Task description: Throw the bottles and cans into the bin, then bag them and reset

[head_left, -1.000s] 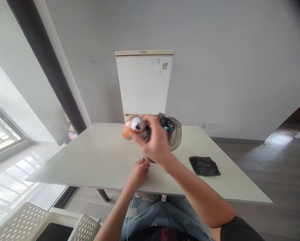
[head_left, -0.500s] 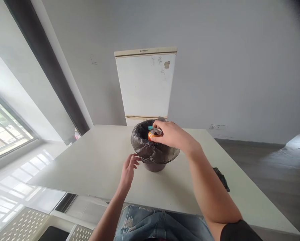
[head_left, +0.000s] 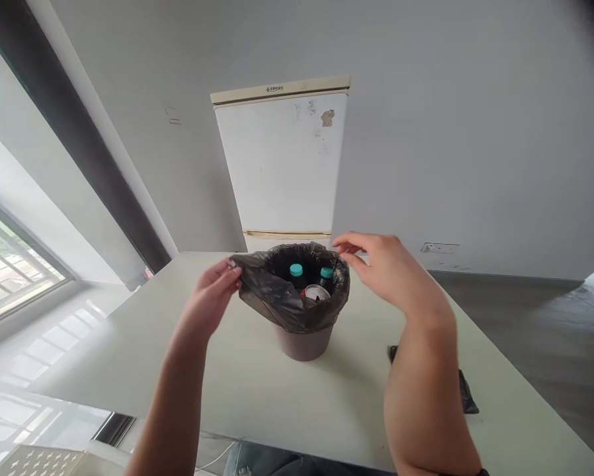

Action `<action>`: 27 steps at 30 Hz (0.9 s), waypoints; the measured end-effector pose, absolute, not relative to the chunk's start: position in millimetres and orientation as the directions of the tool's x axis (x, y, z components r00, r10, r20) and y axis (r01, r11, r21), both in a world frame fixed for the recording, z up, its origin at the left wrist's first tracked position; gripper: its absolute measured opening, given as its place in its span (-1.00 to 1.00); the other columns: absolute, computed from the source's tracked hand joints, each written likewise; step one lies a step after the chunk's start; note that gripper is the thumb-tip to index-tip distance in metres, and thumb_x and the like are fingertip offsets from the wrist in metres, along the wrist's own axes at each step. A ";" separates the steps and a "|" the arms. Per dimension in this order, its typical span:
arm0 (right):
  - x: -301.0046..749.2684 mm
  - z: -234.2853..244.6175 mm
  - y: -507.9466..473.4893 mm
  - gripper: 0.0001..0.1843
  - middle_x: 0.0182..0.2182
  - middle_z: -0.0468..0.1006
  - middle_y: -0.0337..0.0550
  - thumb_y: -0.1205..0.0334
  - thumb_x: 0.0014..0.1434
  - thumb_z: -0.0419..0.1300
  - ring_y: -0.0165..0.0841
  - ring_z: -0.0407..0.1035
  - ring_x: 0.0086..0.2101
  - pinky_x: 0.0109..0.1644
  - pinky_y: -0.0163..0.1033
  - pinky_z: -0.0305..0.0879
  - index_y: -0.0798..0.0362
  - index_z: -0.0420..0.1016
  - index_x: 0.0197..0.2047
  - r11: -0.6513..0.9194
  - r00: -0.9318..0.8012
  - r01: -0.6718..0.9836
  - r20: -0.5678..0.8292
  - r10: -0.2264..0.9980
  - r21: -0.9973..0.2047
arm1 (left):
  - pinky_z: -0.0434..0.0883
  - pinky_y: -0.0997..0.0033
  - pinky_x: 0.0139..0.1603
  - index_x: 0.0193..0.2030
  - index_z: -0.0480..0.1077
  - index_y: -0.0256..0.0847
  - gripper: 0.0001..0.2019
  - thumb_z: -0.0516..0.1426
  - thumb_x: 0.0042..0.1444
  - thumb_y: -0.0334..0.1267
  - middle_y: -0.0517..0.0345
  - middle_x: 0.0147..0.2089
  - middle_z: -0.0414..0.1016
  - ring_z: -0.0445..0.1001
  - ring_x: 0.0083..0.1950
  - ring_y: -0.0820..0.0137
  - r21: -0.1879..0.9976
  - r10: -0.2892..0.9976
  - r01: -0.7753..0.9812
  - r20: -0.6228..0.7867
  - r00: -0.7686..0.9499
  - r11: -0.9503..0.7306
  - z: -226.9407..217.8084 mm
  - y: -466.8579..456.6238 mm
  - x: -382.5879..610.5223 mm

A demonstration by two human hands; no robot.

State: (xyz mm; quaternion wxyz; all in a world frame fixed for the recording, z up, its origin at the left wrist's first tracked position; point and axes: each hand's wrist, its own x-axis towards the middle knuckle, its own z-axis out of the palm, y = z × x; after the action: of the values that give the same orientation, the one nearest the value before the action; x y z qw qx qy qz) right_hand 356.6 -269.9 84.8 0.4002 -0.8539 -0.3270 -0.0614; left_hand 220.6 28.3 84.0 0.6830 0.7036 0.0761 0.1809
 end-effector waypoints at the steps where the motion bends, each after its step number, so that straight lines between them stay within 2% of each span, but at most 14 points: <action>1: 364.5 81.6 -276.8 -0.60 -0.02 0.66 -0.15 0.31 0.36 0.08 -0.26 0.54 -0.13 -0.13 -0.23 0.39 -0.18 0.60 0.14 -0.499 0.783 0.608 0.360 0.508 -0.618 | 0.40 0.51 -0.21 -0.22 0.57 -0.24 -0.78 0.37 0.17 -0.12 0.10 -0.26 0.51 0.39 -0.29 0.47 0.982 0.361 -0.168 0.189 0.913 -0.088 97.8 30.8 227.2; 4: 385.6 70.4 -287.5 -0.25 0.07 0.57 -0.18 0.44 0.22 0.12 -0.29 0.53 -0.14 -0.18 -0.26 0.41 -0.38 0.42 0.38 -0.518 0.723 0.654 0.253 0.643 -0.552 | 0.37 0.54 -0.31 -0.34 0.49 -0.24 -0.74 0.40 0.14 -0.13 0.18 -0.38 0.39 0.34 -0.36 0.50 0.970 0.368 -0.173 0.227 0.902 -0.173 130.5 35.2 241.6; 7: 398.9 62.3 -284.1 -0.08 0.08 0.52 -0.24 0.43 0.17 0.17 -0.32 0.52 -0.21 -0.25 -0.28 0.41 -0.58 0.24 0.46 -0.448 0.615 0.695 0.143 0.775 -0.562 | 0.31 0.55 -0.45 -0.26 0.46 -0.21 -0.73 0.40 0.13 -0.12 0.25 -0.45 0.31 0.27 -0.47 0.53 0.961 0.357 -0.148 0.226 0.906 -0.232 145.4 35.8 248.0; 10: 406.4 60.0 -279.0 -0.17 0.10 0.55 -0.23 0.38 0.18 0.20 -0.24 0.52 -0.11 -0.21 -0.24 0.43 -0.56 0.34 0.41 -0.411 0.584 0.688 0.119 0.803 -0.598 | 0.29 0.54 -0.50 -0.15 0.42 -0.15 -0.72 0.39 0.14 -0.14 0.32 -0.49 0.28 0.25 -0.54 0.53 0.944 0.344 -0.142 0.245 0.906 -0.297 148.3 34.6 249.7; 13: 411.1 61.5 -282.2 -0.46 0.04 0.63 -0.21 0.27 0.24 0.21 -0.17 0.53 -0.04 -0.08 -0.14 0.47 -0.39 0.60 0.22 -0.387 0.607 0.651 0.142 0.782 -0.653 | 0.41 0.48 -0.40 -0.10 0.45 -0.14 -0.71 0.37 0.18 -0.08 0.25 -0.47 0.40 0.39 -0.47 0.44 0.893 0.307 -0.111 0.264 0.914 -0.436 147.2 37.3 249.9; 15: 413.4 62.9 -288.6 -0.62 -0.09 0.68 -0.22 0.18 0.29 0.22 -0.19 0.55 -0.11 -0.05 -0.11 0.47 -0.33 0.68 0.11 -0.393 0.669 0.604 0.172 0.723 -0.693 | 0.47 0.44 -0.33 -0.06 0.50 -0.14 -0.69 0.36 0.19 -0.02 0.21 -0.45 0.47 0.48 -0.40 0.37 0.822 0.270 -0.045 0.238 0.933 -0.568 145.9 43.7 249.5; 18: 417.1 63.2 -298.3 -0.68 -0.16 0.66 -0.18 0.07 0.33 0.26 -0.19 0.56 -0.16 -0.06 -0.10 0.46 -0.28 0.66 0.12 -0.391 0.766 0.506 0.192 0.613 -0.769 | 0.52 0.36 -0.28 0.10 0.50 -0.10 -0.56 0.31 0.22 0.11 0.12 -0.38 0.59 0.60 -0.33 0.26 0.723 0.236 0.040 0.172 0.956 -0.690 143.8 56.4 247.1; 20: 420.3 61.9 -301.2 -0.64 -0.12 0.63 -0.12 0.01 0.34 0.26 -0.18 0.55 -0.14 -0.05 -0.09 0.46 -0.22 0.61 0.17 -0.336 0.805 0.430 0.187 0.563 -0.838 | 0.57 0.28 -0.23 0.20 0.47 -0.09 -0.45 0.24 0.24 0.22 0.01 -0.26 0.66 0.66 -0.26 0.18 0.727 0.244 0.066 0.143 0.959 -0.684 143.3 61.2 244.3; 22: 423.0 60.9 -300.0 -0.62 -0.11 0.59 -0.09 -0.01 0.32 0.28 -0.21 0.54 -0.19 -0.07 -0.10 0.47 -0.15 0.58 0.17 -0.257 0.824 0.360 0.176 0.539 -0.897 | 0.61 0.18 -0.16 0.26 0.45 -0.11 -0.36 0.23 0.22 0.28 -0.08 -0.17 0.67 0.69 -0.21 0.13 0.783 0.266 0.105 0.079 0.961 -0.613 143.7 60.3 242.2; 25: 423.7 62.7 -292.8 -0.58 -0.07 0.50 -0.10 0.01 0.24 0.35 -0.35 0.45 -0.35 -0.20 -0.15 0.45 -0.09 0.56 0.14 -0.074 0.832 0.261 0.185 0.523 -0.963 | 0.61 0.25 -0.28 0.32 0.42 -0.10 -0.26 0.43 0.04 0.12 -0.02 -0.20 0.64 0.66 -0.29 0.17 0.845 0.279 0.179 -0.036 0.960 -0.504 144.2 53.2 242.2; 27: 422.1 66.0 -287.1 -0.54 -0.04 0.47 -0.11 0.02 0.18 0.40 -0.42 0.38 -0.41 -0.30 -0.20 0.42 -0.09 0.55 0.13 0.068 0.836 0.192 0.199 0.511 -0.979 | 0.53 0.38 -0.44 0.31 0.42 -0.07 -0.23 0.51 -0.06 -0.04 0.08 -0.28 0.60 0.60 -0.41 0.26 0.852 0.293 0.178 -0.031 0.956 -0.492 144.6 50.1 243.0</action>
State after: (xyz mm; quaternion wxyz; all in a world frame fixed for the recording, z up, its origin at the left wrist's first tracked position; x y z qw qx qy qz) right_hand 422.1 -287.1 66.0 0.6825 -0.6727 -0.2610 0.1168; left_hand 243.0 50.1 144.6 0.4854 0.8615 0.1366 0.0592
